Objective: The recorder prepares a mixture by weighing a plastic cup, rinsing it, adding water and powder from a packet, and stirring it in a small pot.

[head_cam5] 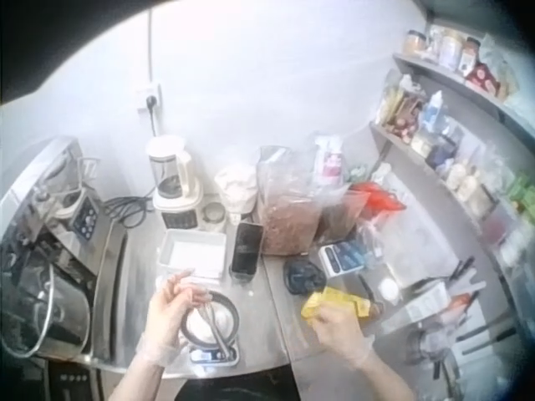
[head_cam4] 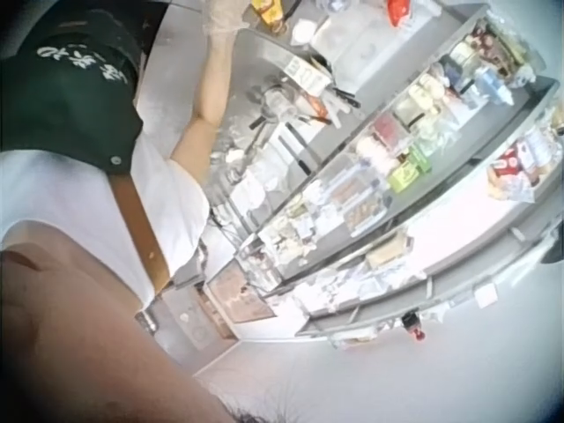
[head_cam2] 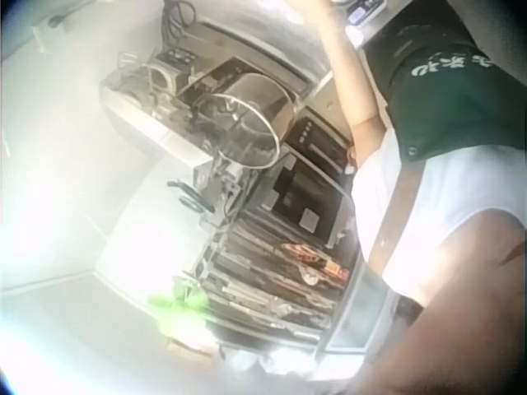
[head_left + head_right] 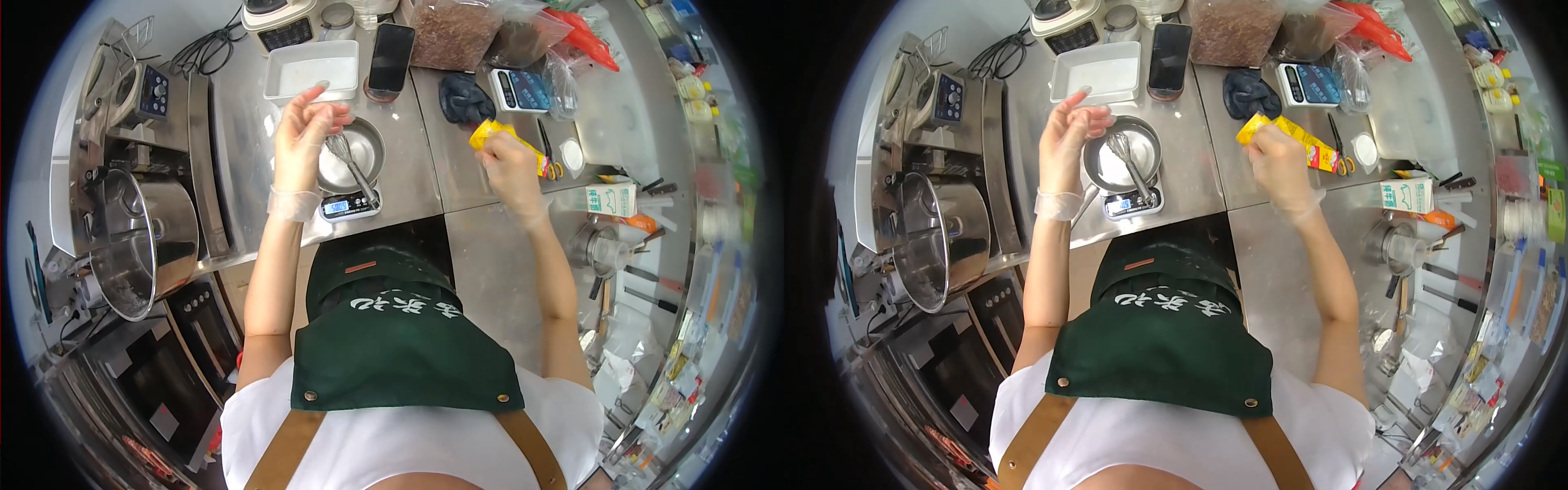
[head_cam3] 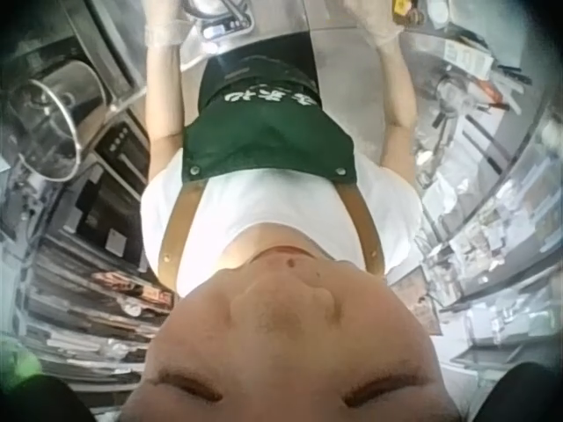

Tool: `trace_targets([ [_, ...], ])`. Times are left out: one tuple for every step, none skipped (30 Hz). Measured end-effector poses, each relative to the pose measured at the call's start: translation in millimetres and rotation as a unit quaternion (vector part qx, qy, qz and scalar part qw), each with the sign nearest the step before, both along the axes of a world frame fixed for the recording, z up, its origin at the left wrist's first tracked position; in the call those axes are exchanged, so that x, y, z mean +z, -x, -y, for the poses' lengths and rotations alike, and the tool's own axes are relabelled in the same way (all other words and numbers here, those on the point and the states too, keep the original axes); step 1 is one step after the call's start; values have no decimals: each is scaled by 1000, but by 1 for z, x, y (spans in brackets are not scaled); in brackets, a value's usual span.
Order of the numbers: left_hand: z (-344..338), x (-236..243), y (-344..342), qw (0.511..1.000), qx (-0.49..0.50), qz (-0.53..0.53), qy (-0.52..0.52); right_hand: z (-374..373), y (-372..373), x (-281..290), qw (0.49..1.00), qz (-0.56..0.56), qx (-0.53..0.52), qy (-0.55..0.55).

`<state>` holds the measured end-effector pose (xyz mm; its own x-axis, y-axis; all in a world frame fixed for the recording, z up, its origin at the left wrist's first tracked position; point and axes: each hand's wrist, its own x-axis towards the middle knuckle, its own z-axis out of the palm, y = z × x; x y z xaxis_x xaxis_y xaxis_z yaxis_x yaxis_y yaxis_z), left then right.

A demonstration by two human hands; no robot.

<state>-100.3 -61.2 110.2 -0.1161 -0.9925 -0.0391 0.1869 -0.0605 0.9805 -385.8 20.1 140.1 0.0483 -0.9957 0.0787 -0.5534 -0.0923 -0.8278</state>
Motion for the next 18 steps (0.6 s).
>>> trace_targets([
  [-3,0,-5,1000,19,11,-3,2,-6,-4,995,-91,-11,46],
  [-3,1,-6,1000,27,15,-6,-3,-5,6,997,71,-4,22],
  [0,1,-3,999,36,4,-3,0,-5,9,997,75,2,19],
  [2,1,2,999,33,-12,-1,1,-5,13,994,97,30,-41],
  [4,-2,8,1000,28,-10,0,5,-1,12,986,120,61,-97],
  [5,-4,22,1000,1,-24,7,10,16,-38,986,-149,36,67],
  [5,-10,32,999,-16,-34,12,7,15,-45,986,-151,32,66],
  [-1,-14,43,998,-51,-8,44,7,13,-48,989,-119,38,81],
  [0,-26,58,990,-117,13,74,11,13,-49,991,-87,42,96],
  [0,-31,69,970,-180,67,146,13,9,-38,998,-30,39,47],
  [1,-36,81,938,-241,119,219,9,10,-36,998,-31,30,45],
  [-4,-40,92,936,-249,116,219,5,12,-35,999,14,30,18],
  [-9,-42,107,932,-342,67,96,3,19,-34,998,56,27,-6],
  [-13,-46,119,904,-427,19,-29,3,26,-33,999,42,23,7],
  [-16,-54,131,899,-437,16,-27,2,32,-34,999,38,12,8],
  [-18,-65,143,909,-410,65,-31,0,37,-37,999,21,2,30],
  [-21,-72,155,917,-381,112,-33,-1,43,-41,999,1,-9,51],
  [-27,-78,164,935,-344,52,-68,0,48,-47,998,-4,-22,50],
])
